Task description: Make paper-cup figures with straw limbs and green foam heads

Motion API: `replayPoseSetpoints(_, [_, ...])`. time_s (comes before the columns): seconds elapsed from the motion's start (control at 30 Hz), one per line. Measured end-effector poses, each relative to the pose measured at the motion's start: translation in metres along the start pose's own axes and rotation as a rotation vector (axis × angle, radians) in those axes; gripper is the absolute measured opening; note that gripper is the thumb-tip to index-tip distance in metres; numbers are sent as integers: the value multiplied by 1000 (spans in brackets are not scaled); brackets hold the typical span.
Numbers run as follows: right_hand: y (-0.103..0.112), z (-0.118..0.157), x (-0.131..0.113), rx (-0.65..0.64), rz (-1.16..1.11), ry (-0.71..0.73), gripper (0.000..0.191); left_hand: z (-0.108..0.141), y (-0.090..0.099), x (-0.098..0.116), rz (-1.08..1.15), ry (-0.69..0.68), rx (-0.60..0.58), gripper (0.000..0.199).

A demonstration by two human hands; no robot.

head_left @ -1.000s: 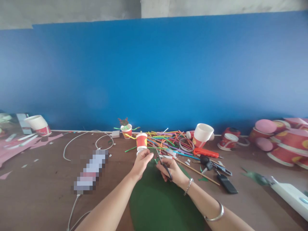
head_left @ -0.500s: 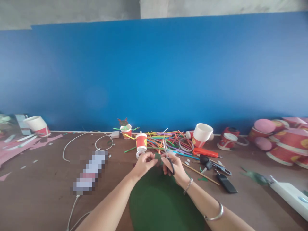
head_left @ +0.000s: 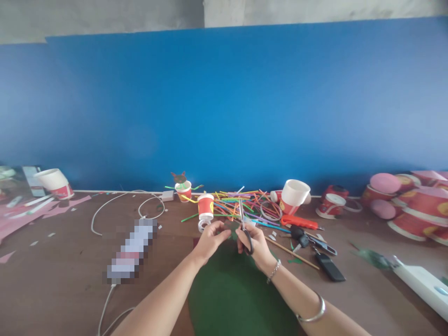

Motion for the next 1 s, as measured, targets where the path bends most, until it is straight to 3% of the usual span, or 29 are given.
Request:
replayPoseSetpoints(0.13, [-3,2,-2,-59,12,-28,34,0,1,3,55,2,103,21])
replayPoseSetpoints(0.33, [-9,7,1,-265,85,-173,31,0,9,9,190,33,267,23])
replayPoseSetpoints(0.5, [-11,9,2,-342,107,-233,32,-2,10,6,229,52,247,22])
replayPoseSetpoints(1.0, [-8,8,5,-329,111,-244,32,-3,9,1,196,-52,175,24])
Point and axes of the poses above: each hand's wrist, its own z-axis away from the middle knuckle, its own y-axis out of the back of the hand, x = y × z, the point moved 2 cm from there along -z, towards the middle knuckle, and after that the axes turned 14 degrees about -z, right-handed, at the moved point
